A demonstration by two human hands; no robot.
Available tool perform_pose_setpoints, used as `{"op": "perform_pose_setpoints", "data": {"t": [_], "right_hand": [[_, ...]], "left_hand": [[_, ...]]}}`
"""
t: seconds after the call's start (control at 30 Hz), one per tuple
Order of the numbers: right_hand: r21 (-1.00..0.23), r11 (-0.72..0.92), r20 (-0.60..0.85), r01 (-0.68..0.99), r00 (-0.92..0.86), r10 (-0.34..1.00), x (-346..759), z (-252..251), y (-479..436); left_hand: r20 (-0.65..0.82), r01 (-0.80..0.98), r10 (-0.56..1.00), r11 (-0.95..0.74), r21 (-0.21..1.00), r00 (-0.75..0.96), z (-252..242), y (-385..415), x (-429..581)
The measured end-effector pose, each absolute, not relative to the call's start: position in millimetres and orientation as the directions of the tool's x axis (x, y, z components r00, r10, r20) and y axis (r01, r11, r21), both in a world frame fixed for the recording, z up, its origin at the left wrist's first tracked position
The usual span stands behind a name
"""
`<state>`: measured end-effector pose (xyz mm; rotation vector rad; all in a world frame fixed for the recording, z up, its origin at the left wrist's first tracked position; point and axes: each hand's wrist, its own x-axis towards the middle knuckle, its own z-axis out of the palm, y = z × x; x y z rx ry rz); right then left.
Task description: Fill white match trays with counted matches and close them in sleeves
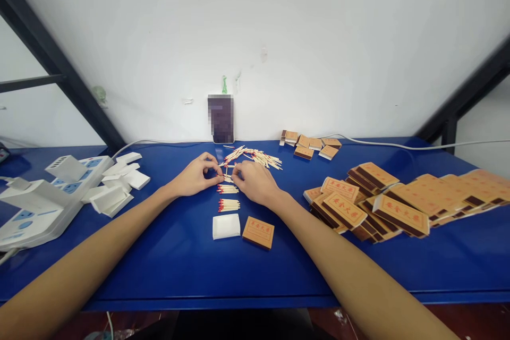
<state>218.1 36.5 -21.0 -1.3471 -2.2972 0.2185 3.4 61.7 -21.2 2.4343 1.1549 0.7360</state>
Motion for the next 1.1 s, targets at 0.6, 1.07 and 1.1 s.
{"op": "perform_pose_setpoints", "data": {"t": [0.6, 1.07, 1.1], "right_hand": [[-0.284, 0.504, 0.387, 0.816, -0.383, 0.839, 209, -23, 44], [-0.421, 0.363, 0.224, 0.831, -0.292, 0.930, 201, -9, 51], [-0.417, 0.362, 0.213, 0.834, -0.297, 0.931, 201, -8, 52]], "left_hand": [[0.295, 0.613, 0.791, -0.605, 0.507, 0.537, -18, 58, 6], [0.300, 0.601, 0.785, -0.612, 0.513, 0.542, -20, 62, 4], [0.299, 0.600, 0.785, -0.612, 0.515, 0.543, -20, 62, 4]]}}
